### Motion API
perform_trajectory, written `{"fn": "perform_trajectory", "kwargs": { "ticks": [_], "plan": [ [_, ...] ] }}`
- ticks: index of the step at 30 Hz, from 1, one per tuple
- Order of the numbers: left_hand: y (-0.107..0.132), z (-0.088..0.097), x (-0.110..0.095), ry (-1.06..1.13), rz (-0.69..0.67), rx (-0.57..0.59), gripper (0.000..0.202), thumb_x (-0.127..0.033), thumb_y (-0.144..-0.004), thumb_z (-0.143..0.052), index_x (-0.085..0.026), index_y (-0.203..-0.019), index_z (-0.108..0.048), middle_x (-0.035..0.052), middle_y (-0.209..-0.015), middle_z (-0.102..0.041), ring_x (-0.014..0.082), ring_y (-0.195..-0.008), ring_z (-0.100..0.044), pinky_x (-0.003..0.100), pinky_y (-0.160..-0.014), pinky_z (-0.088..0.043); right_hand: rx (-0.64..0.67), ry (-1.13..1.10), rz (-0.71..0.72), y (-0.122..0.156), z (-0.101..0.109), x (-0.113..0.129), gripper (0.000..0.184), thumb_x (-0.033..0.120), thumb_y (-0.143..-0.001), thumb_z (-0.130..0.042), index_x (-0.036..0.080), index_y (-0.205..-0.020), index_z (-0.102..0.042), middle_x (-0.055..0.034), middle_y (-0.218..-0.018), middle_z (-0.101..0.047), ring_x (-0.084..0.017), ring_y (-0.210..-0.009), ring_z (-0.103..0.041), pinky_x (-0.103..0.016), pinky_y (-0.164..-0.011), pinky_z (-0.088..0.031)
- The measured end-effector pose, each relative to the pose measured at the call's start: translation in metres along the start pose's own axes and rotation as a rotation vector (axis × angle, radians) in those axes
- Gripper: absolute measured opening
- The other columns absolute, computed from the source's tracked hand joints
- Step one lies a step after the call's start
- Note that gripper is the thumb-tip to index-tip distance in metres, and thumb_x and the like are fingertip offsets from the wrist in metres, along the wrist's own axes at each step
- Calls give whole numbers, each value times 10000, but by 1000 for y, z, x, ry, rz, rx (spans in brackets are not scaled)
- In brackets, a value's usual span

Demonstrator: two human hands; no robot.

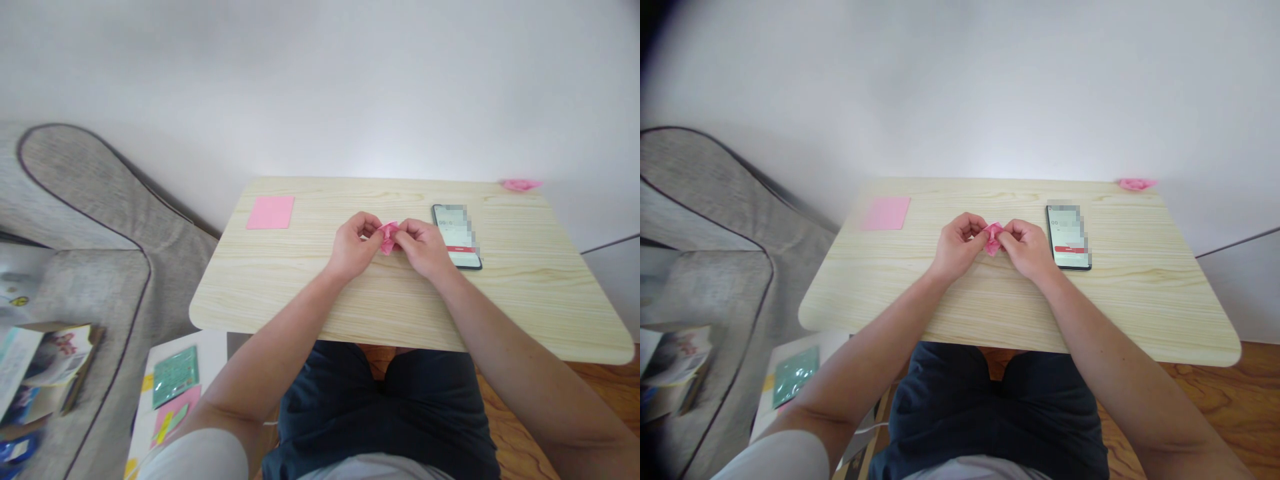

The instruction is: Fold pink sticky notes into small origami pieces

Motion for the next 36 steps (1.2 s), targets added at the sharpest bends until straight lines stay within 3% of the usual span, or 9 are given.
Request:
{"fn": "perform_trajectory", "kwargs": {
  "ticks": [14,20,26,33,36],
  "plan": [
    [-1,2,3,21,25,-19,100,-238,-850,-723,-179,-880,-647,7,-776,-685,109,-696,-630,248,-673,-502,41,117,50,2,-2,4,298,451,-922,-631,229,-734,-697,-13,-750,-722,-178,-686,-595,-318,-648,-417],
    [4,0,3,-101,-7,-31,101,-268,-885,-706,-203,-904,-631,-5,-774,-675,108,-685,-619,244,-644,-497,29,129,49,3,-4,0,303,462,-936,-630,237,-738,-673,-11,-743,-716,-180,-672,-599,-327,-660,-439],
    [2,2,2,-63,-8,-43,66,-228,-876,-689,-196,-894,-634,0,-779,-678,111,-702,-627,249,-675,-507,71,74,40,4,-6,5,308,438,-940,-628,231,-723,-694,-16,-734,-722,-186,-700,-622,-324,-680,-442],
    [-1,1,7,126,90,-4,173,-289,-819,-745,-169,-906,-656,9,-769,-695,116,-678,-643,247,-659,-513,74,57,29,3,-5,4,273,407,-914,-648,213,-723,-679,-4,-740,-707,-162,-669,-577,-310,-644,-405],
    [0,1,12,100,162,21,155,-290,-817,-715,-156,-891,-693,11,-749,-702,112,-649,-617,231,-607,-474,65,31,11,2,-4,1,292,428,-906,-660,210,-712,-663,3,-704,-673,-154,-642,-544,-306,-621,-381]
  ]
}}
Point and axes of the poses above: each hand's wrist, its own y-axis away from the middle knuckle, its own z-axis out of the back of the hand, x = y × z, the point moved 7 cm from there along -y, towards the middle knuckle
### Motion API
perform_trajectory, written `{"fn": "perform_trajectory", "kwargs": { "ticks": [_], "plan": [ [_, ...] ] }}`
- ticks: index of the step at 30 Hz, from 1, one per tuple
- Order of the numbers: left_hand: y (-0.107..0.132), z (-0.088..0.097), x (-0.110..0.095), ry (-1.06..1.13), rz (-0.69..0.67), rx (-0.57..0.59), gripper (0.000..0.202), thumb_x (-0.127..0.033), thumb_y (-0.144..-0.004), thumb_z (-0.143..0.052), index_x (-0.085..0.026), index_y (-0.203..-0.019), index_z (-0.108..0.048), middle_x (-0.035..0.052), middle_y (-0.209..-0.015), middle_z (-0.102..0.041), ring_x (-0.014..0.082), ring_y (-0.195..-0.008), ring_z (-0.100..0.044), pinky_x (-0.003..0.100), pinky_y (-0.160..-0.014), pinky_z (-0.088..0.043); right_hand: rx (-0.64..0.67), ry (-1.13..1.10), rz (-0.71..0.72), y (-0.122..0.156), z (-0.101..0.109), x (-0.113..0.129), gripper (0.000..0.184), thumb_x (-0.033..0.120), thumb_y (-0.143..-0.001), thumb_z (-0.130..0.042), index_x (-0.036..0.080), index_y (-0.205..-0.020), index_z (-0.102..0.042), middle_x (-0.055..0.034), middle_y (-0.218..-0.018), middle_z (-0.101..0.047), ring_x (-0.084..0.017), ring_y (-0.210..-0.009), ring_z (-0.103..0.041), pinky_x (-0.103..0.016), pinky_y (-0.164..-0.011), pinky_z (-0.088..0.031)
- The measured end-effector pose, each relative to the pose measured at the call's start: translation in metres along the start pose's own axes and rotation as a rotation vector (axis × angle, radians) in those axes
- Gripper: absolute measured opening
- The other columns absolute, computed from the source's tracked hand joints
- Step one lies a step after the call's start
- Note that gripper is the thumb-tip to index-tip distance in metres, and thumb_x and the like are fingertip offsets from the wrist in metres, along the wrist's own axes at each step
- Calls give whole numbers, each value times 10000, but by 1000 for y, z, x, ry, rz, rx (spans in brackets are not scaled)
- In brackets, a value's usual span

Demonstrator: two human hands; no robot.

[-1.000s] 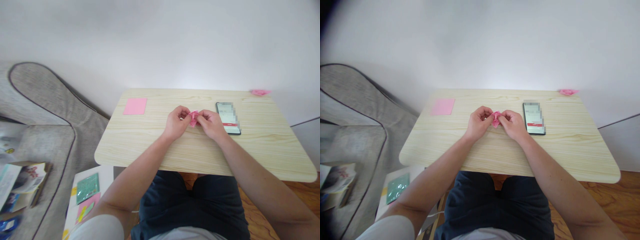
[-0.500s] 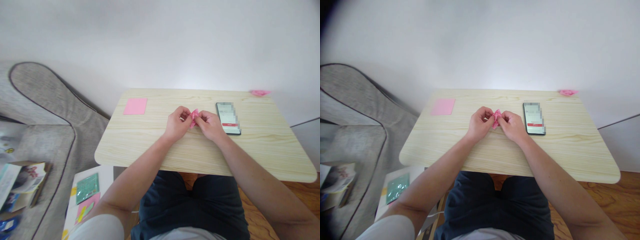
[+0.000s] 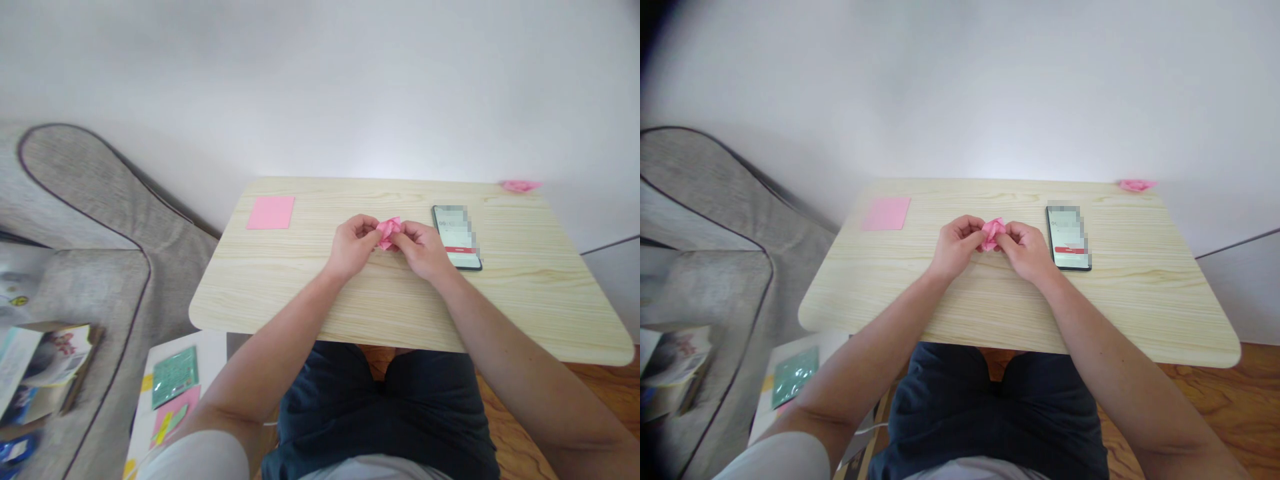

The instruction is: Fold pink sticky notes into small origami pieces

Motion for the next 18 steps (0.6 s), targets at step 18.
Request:
{"fn": "perform_trajectory", "kwargs": {
  "ticks": [18],
  "plan": [
    [3,0,-3,-314,-49,21,207,-342,-860,-655,-157,-827,-741,9,-734,-714,118,-664,-592,245,-610,-418,-137,35,23,1,10,3,178,293,-854,-612,208,-722,-696,1,-692,-681,-162,-652,-574,-296,-613,-396]
  ]
}}
Point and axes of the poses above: each hand's wrist, its own y-axis away from the middle knuckle, its own z-axis out of the back of the hand, x = y × z, the point moved 7 cm from there along -y, towards the middle knuckle
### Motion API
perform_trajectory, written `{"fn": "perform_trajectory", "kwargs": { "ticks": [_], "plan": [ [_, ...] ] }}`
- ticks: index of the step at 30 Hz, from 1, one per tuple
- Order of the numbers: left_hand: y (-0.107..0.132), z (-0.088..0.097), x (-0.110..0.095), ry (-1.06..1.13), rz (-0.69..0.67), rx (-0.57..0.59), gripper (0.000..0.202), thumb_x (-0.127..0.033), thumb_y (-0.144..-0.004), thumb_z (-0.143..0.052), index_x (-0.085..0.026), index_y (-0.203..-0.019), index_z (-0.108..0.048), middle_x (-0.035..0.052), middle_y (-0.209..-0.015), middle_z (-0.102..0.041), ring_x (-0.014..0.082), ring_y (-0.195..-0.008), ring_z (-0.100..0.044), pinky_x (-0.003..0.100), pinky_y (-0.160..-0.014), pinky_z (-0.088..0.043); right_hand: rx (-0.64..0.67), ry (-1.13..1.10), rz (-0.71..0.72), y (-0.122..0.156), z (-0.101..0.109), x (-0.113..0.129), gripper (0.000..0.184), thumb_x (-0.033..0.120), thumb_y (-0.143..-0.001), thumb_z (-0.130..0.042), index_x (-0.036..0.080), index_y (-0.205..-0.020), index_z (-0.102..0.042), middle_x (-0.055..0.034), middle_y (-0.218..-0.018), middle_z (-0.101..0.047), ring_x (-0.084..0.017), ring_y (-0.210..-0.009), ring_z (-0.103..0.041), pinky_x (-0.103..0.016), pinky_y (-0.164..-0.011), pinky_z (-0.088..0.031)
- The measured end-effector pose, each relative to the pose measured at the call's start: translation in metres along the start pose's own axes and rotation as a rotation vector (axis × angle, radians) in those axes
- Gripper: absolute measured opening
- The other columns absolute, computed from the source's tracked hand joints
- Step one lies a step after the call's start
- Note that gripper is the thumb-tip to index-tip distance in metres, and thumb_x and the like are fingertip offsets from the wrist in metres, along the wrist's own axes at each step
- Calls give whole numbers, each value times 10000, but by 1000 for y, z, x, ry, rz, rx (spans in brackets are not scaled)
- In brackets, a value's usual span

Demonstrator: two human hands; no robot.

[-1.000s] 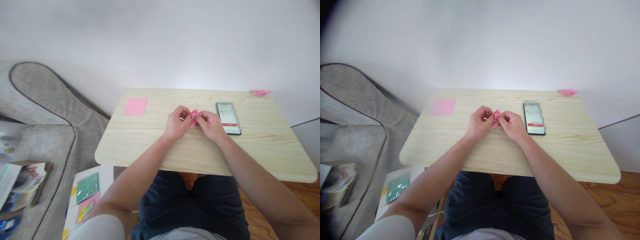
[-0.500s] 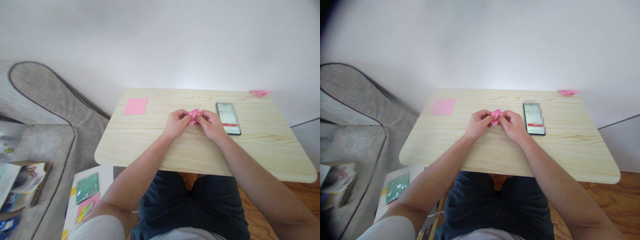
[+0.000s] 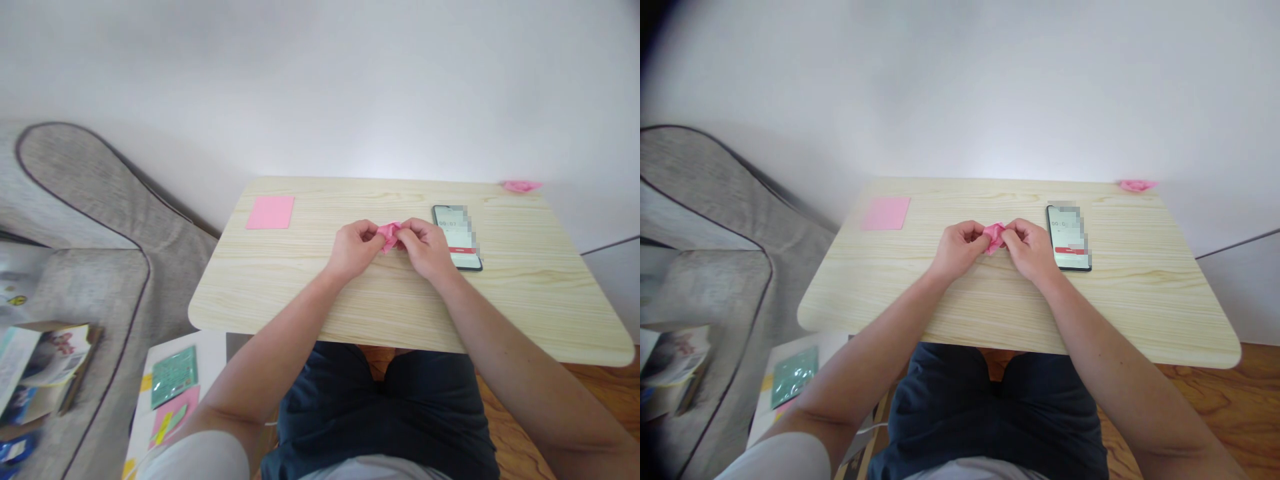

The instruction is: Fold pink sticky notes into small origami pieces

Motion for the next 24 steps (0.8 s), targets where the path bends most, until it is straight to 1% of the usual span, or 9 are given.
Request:
{"fn": "perform_trajectory", "kwargs": {
  "ticks": [4,7,10,16,20,24],
  "plan": [
    [1,0,0,-45,24,26,246,-386,-860,-669,-156,-813,-744,8,-715,-695,113,-634,-551,251,-583,-382,-2,72,38,1,0,2,164,298,-849,-611,213,-723,-673,17,-658,-638,-150,-613,-535,-297,-590,-372],
    [2,-1,-2,-77,2,22,269,-409,-874,-663,-164,-782,-728,1,-689,-670,108,-622,-527,255,-573,-363,-1,116,63,1,0,2,188,303,-863,-602,218,-699,-636,30,-624,-589,-144,-603,-509,-298,-591,-356],
    [3,-1,-3,-104,-22,8,250,-399,-873,-662,-175,-773,-712,-6,-679,-656,109,-624,-529,258,-581,-367,-7,105,57,1,0,2,197,292,-858,-601,219,-675,-612,33,-613,-576,-144,-603,-505,-299,-592,-353],
    [1,-2,-1,-90,-35,31,284,-413,-891,-625,-166,-787,-720,5,-711,-671,114,-642,-529,265,-608,-379,20,23,18,0,0,1,192,290,-854,-601,207,-722,-713,12,-664,-650,-161,-651,-556,-296,-617,-386],
    [1,-2,-3,-84,-13,60,284,-408,-877,-633,-159,-773,-722,1,-685,-648,111,-629,-504,263,-590,-353,32,23,28,0,-1,2,192,294,-863,-601,208,-742,-722,16,-685,-666,-161,-666,-574,-294,-634,-392],
    [1,-1,-5,-64,18,73,260,-384,-857,-647,-156,-751,-711,-3,-665,-629,110,-621,-496,260,-579,-345,51,21,48,1,-2,4,235,306,-898,-563,212,-749,-720,16,-687,-649,-167,-699,-582,-295,-657,-396]
  ]
}}
Point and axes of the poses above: each hand's wrist, its own y-axis away from the middle knuckle, its own z-axis out of the back of the hand, x = y × z, the point moved 7 cm from there along -y, towards the middle knuckle
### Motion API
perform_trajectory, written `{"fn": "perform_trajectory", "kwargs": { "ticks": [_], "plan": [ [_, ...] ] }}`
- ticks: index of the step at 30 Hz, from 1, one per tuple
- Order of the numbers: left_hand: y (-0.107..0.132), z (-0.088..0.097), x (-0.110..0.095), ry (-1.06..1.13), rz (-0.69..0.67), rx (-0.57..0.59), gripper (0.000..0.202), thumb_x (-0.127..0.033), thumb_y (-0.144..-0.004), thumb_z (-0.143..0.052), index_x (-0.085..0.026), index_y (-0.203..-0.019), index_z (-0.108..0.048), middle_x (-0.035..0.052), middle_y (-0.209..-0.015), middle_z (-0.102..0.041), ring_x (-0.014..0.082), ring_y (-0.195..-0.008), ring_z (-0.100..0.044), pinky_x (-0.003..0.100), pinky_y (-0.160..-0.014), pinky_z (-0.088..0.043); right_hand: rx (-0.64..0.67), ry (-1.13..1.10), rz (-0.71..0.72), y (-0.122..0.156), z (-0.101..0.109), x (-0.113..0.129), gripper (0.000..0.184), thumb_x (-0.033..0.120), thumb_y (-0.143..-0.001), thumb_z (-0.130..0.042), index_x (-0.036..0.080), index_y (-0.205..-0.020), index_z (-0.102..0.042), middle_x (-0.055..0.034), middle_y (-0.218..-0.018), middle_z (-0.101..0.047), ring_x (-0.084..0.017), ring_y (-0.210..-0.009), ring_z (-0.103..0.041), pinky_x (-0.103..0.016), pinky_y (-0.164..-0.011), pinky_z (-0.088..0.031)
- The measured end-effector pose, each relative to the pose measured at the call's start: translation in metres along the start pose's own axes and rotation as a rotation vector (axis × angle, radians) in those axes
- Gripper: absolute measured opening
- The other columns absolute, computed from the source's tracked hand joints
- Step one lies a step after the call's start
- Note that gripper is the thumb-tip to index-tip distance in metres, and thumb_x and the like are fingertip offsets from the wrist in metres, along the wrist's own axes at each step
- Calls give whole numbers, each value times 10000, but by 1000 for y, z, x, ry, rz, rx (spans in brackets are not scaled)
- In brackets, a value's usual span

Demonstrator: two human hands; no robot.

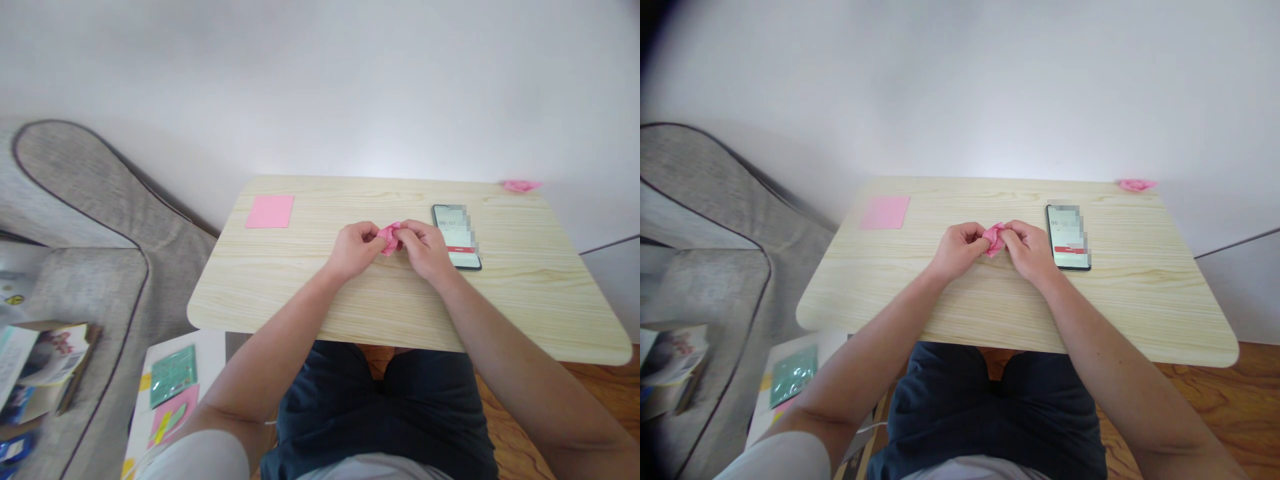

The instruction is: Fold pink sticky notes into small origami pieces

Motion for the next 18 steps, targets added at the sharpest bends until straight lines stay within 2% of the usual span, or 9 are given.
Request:
{"fn": "perform_trajectory", "kwargs": {
  "ticks": [6,12,18],
  "plan": [
    [-1,0,0,31,-5,-9,282,-413,-872,-649,-161,-757,-698,3,-685,-641,117,-634,-514,256,-588,-366,-2,86,12,0,0,2,246,310,-896,-552,218,-707,-681,17,-643,-617,-166,-642,-542,-304,-615,-367],
    [2,-2,-1,-89,-32,-45,270,-413,-884,-644,-184,-742,-663,-13,-662,-617,113,-611,-504,262,-577,-358,-96,218,36,3,3,6,258,309,-878,-565,224,-638,-607,29,-561,-530,-147,-552,-454,-310,-565,-325],
    [4,-1,-2,-144,-59,-60,275,-413,-905,-633,-190,-750,-671,-12,-660,-630,116,-610,-516,268,-582,-363,-100,238,37,4,2,6,251,295,-889,-558,222,-662,-637,23,-580,-579,-149,-558,-496,-308,-568,-342]
  ]
}}
Point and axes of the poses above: each hand's wrist, its own y-axis away from the middle knuckle, its own z-axis out of the back of the hand, x = y × z, the point moved 7 cm from there along -y, towards the middle knuckle
